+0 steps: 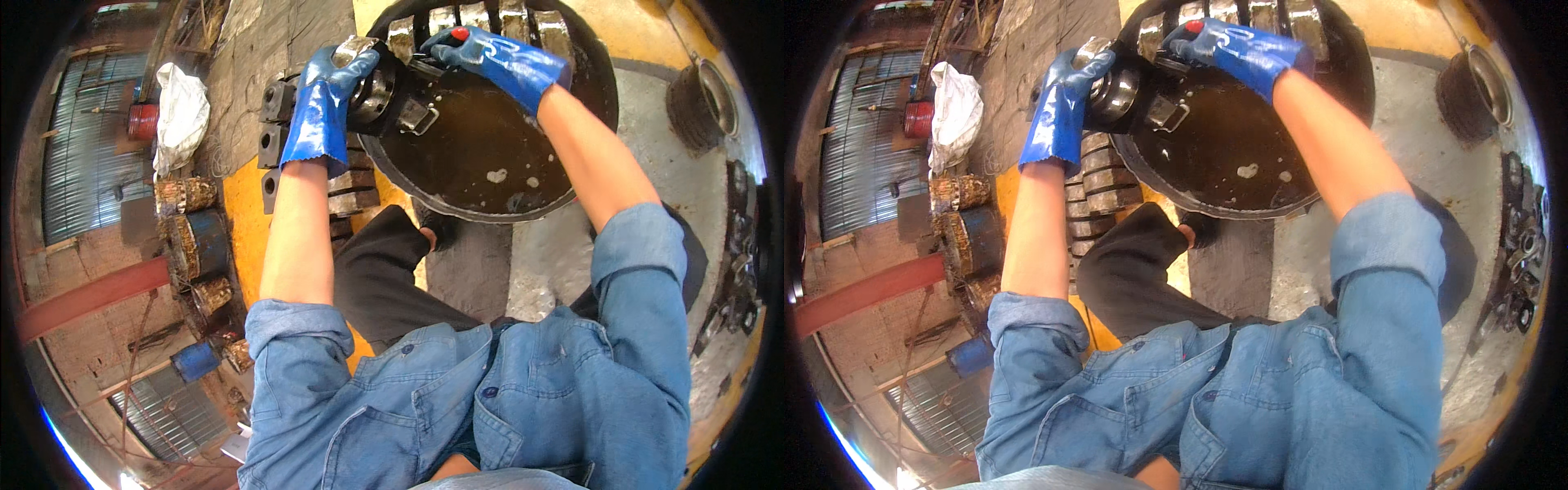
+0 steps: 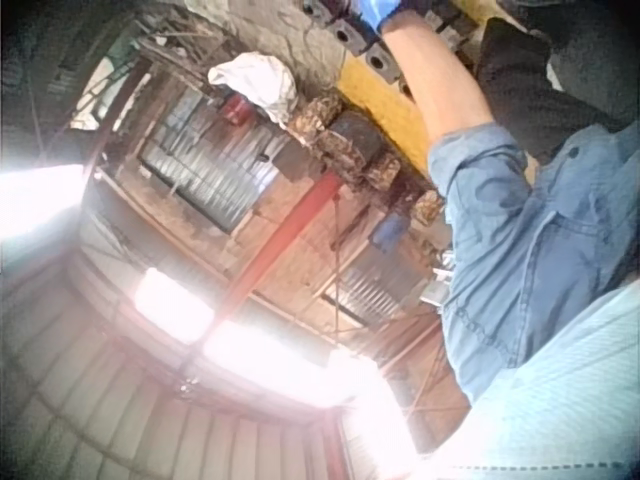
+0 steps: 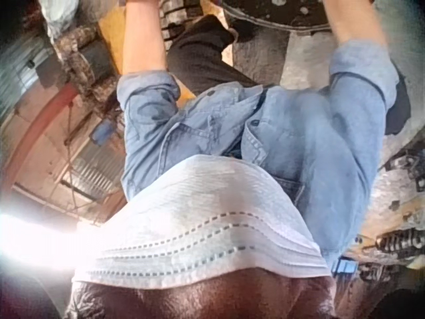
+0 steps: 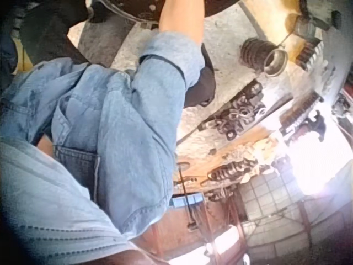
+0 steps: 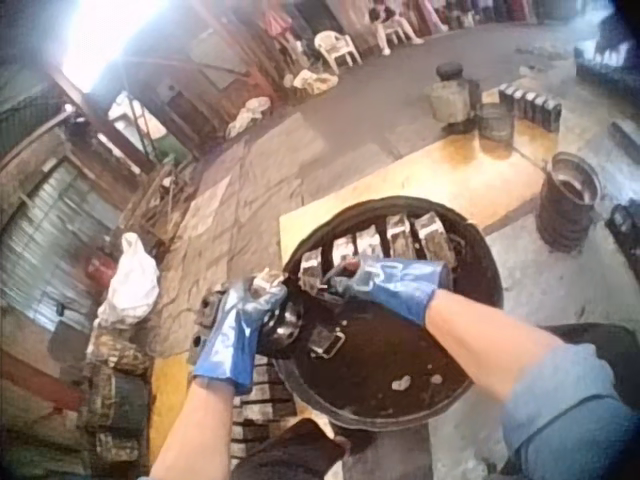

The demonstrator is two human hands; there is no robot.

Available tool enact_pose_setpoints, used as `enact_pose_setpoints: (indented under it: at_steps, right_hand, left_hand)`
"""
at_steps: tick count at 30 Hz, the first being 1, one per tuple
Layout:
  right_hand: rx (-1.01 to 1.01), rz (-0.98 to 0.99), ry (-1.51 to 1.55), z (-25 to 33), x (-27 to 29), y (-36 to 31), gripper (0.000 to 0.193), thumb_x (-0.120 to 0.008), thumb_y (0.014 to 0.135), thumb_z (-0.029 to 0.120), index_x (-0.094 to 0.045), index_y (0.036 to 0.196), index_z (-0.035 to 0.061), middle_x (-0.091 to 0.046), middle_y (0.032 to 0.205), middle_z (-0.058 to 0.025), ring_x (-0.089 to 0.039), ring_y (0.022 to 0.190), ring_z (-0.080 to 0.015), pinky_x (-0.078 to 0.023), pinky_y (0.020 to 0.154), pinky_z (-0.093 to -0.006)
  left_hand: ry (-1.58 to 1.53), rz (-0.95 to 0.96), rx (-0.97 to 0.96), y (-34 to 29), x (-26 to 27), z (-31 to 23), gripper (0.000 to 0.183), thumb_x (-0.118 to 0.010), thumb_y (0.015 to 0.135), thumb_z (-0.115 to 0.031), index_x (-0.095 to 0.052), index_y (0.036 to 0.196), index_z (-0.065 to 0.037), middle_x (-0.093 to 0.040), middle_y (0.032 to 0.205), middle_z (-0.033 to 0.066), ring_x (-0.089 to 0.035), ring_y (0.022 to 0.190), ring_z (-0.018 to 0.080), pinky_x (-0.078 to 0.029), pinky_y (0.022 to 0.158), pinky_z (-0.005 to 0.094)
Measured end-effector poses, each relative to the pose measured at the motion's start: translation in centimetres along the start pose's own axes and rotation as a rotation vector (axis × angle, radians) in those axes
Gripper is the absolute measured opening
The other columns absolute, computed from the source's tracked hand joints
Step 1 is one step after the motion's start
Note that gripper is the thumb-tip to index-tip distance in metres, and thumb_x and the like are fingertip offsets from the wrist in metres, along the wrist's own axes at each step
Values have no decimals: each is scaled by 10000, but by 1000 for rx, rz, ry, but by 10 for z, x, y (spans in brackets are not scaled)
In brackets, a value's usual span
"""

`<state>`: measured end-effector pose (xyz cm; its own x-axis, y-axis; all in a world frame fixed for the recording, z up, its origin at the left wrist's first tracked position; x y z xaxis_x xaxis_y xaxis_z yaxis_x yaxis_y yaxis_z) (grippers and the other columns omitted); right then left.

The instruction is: The person cleans various metal blocks and components by immersing them in a dark liquid and using a brush.

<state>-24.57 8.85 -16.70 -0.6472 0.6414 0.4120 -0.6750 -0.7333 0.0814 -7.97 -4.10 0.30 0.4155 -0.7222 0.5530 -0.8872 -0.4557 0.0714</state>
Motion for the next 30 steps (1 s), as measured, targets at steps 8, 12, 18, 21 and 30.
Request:
enact_pose_setpoints:
  at_steps: [8,12,18,21,30]
  right_hand:
    - [-122,71,-44,-15,0,-55,408,-669,1027,446,-770,1274,137,-804,1041,-144,-756,955,-270,-571,882,-408]
    - [-347,-29,28,-29,26,-84,394,-723,1006,427,-773,1264,134,-809,1081,-113,-755,993,-256,-576,939,-385]
    - [-420,-472,869,-56,105,-78,338,-722,1042,329,-732,1256,67,-760,1056,-128,-774,857,-247,-662,755,-377]
    - [-492,-552,1168,-94,113,-53,326,-665,1073,235,-647,1356,75,-695,1082,-169,-736,926,-320,-659,802,-476]
    - [-540,-629,1010,-157,165,-77,233,-681,1069,280,-650,1135,59,-736,930,-147,-727,731,-286,-643,667,-392]
  left_hand:
    - [255,49,121,12,14,24,701,-841,932,-393,-631,1424,61,-734,1287,187,-706,1166,246,-556,1026,377]
    - [268,53,158,21,15,32,710,-860,916,-389,-628,1434,38,-746,1272,180,-721,1138,267,-574,997,373]
    - [267,57,170,18,14,37,726,-865,896,-430,-637,1441,-7,-749,1292,206,-731,1159,315,-567,1005,414]
    - [89,68,141,8,15,27,732,-864,889,-451,-643,1442,-26,-749,1305,219,-734,1172,337,-562,1007,431]
    - [282,57,105,31,23,47,750,-874,882,-455,-646,1442,-11,-743,1330,204,-733,1173,303,-564,1013,420]
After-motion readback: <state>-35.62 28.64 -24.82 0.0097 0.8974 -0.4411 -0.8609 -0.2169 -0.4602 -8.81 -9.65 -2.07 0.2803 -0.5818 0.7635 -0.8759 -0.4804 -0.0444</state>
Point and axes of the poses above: each hand's wrist, its own y-axis towards the middle knuckle, its own x-axis out of the back of the hand, z = x × y, the point moved 10 cm from there along y, towards the middle knuckle
